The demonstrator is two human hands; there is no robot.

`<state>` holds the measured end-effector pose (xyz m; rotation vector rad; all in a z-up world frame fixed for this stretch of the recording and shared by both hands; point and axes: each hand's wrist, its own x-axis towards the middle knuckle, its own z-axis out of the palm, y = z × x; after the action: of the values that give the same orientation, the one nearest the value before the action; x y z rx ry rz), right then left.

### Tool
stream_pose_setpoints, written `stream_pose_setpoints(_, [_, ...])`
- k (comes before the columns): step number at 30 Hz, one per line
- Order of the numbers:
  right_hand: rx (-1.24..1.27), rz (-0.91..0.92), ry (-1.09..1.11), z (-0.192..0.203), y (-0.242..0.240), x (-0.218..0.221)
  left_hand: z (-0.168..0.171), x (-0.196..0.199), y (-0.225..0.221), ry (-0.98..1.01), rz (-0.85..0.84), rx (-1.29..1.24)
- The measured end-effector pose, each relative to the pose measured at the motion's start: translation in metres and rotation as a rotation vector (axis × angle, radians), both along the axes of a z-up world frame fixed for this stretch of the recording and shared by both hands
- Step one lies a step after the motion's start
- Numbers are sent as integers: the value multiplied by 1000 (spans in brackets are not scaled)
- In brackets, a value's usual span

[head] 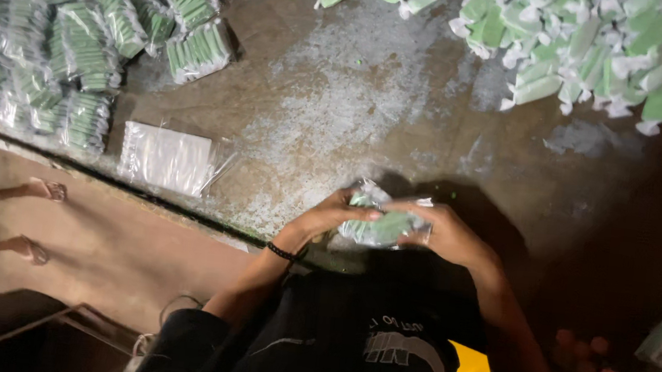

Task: The person picks up several wrapped green candies from a large pile on a table, counts them by hand, and places them into a small clear plastic bag.

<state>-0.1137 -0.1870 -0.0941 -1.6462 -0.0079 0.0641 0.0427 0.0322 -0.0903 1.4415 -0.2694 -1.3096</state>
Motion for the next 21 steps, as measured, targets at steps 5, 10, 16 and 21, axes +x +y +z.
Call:
stream_pose_setpoints(5, [54, 45, -38, 0, -11, -10, 20, -6, -17, 1, 22, -2])
stream_pose_setpoints(10, [-31, -160, -158, 10, -7, -7, 4, -4, -9, 42, -22, 97])
stream_pose_setpoints(16, [-160, -298, -261, 76, -10, 2, -26, -39, -1, 625, 360, 29])
stream_pose_setpoints(21, [-182, -260, -392, 137, -6, 9, -75, -40, 18, 854, 392, -156])
